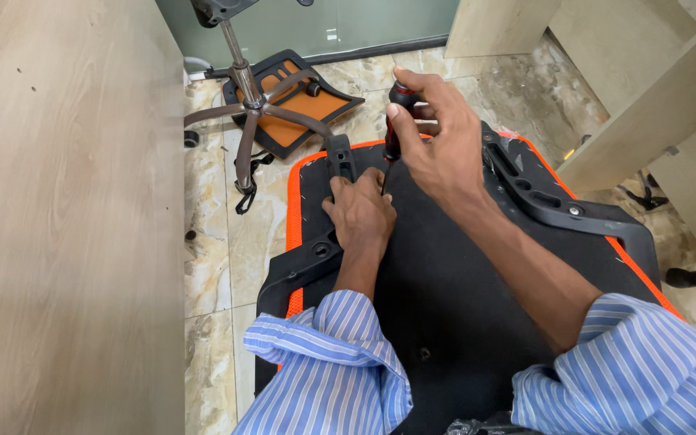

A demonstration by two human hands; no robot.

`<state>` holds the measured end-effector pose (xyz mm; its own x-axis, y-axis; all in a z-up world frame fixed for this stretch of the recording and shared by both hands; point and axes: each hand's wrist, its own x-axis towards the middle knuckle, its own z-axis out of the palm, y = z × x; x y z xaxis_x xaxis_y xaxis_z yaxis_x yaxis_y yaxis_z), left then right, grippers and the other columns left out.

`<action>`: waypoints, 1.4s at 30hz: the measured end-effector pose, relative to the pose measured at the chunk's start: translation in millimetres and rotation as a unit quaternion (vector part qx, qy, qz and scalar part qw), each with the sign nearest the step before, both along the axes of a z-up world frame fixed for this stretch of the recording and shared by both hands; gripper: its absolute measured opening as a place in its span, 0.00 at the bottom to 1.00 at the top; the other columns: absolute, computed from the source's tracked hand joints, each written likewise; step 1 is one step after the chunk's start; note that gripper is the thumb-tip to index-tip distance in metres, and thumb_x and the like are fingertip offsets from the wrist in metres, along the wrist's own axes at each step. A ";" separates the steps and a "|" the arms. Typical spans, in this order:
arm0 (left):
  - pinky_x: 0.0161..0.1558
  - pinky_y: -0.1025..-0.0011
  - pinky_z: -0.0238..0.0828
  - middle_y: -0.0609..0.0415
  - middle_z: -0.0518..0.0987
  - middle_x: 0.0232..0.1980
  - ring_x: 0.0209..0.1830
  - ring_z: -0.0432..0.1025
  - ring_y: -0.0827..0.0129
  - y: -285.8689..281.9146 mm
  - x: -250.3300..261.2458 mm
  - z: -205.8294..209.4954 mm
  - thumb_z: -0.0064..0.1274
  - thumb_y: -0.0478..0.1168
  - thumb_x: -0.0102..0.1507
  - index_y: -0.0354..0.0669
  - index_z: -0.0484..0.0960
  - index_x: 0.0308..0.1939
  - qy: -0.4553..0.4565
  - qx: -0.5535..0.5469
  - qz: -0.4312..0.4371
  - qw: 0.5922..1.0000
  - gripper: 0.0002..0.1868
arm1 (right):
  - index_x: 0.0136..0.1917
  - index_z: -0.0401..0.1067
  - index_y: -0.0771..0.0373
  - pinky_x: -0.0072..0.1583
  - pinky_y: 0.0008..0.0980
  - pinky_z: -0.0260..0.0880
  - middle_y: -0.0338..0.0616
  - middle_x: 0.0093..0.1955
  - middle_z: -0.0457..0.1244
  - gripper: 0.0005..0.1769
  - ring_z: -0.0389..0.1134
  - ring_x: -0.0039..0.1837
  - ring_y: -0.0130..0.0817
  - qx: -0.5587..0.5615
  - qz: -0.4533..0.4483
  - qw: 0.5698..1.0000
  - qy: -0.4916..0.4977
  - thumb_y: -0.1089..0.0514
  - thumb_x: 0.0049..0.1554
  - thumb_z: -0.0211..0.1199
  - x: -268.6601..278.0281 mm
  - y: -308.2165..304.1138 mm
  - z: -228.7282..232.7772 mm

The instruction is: The person uses a screwdriver to tighten screws on the underside of an office chair seat, securing black plastic brackets to the seat base. The person works methodically across multiple screw locations on the chair base.

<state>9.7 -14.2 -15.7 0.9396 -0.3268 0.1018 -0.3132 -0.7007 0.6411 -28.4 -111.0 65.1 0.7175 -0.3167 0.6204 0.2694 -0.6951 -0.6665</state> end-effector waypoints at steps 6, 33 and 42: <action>0.58 0.48 0.59 0.57 0.82 0.50 0.59 0.65 0.58 -5.2 2.6 2.5 0.60 0.45 0.58 0.50 0.83 0.54 -0.003 0.059 -0.009 0.998 0.20 | 0.72 0.63 0.63 0.57 0.37 0.73 0.52 0.61 0.62 0.23 0.67 0.57 0.33 -0.072 -0.022 0.997 0.004 0.58 0.66 0.62 7.3 -11.4 -3.6; 0.66 0.50 0.57 0.56 0.82 0.51 0.63 0.64 0.59 1.9 -8.4 11.8 0.54 0.51 0.67 0.50 0.85 0.51 0.010 0.079 -0.013 0.997 0.14 | 0.66 0.71 0.60 0.50 0.33 0.77 0.47 0.57 0.63 0.18 0.73 0.55 0.32 -0.027 -0.018 0.999 0.023 0.56 0.65 0.67 -4.9 2.2 4.6; 0.65 0.53 0.57 0.55 0.84 0.47 0.61 0.64 0.61 2.5 -4.5 12.1 0.58 0.42 0.64 0.51 0.83 0.55 0.046 0.049 -0.015 0.998 0.14 | 0.68 0.69 0.63 0.65 0.31 0.76 0.43 0.62 0.66 0.16 0.73 0.63 0.32 0.060 0.108 0.992 -0.015 0.58 0.68 0.60 -0.3 -2.7 -2.3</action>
<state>5.2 -11.7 -3.6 0.9329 -0.3596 -0.0181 -0.2783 -0.7523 0.5971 -28.7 -113.7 62.8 0.7591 -0.2303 0.6089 0.4240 -0.5348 -0.7309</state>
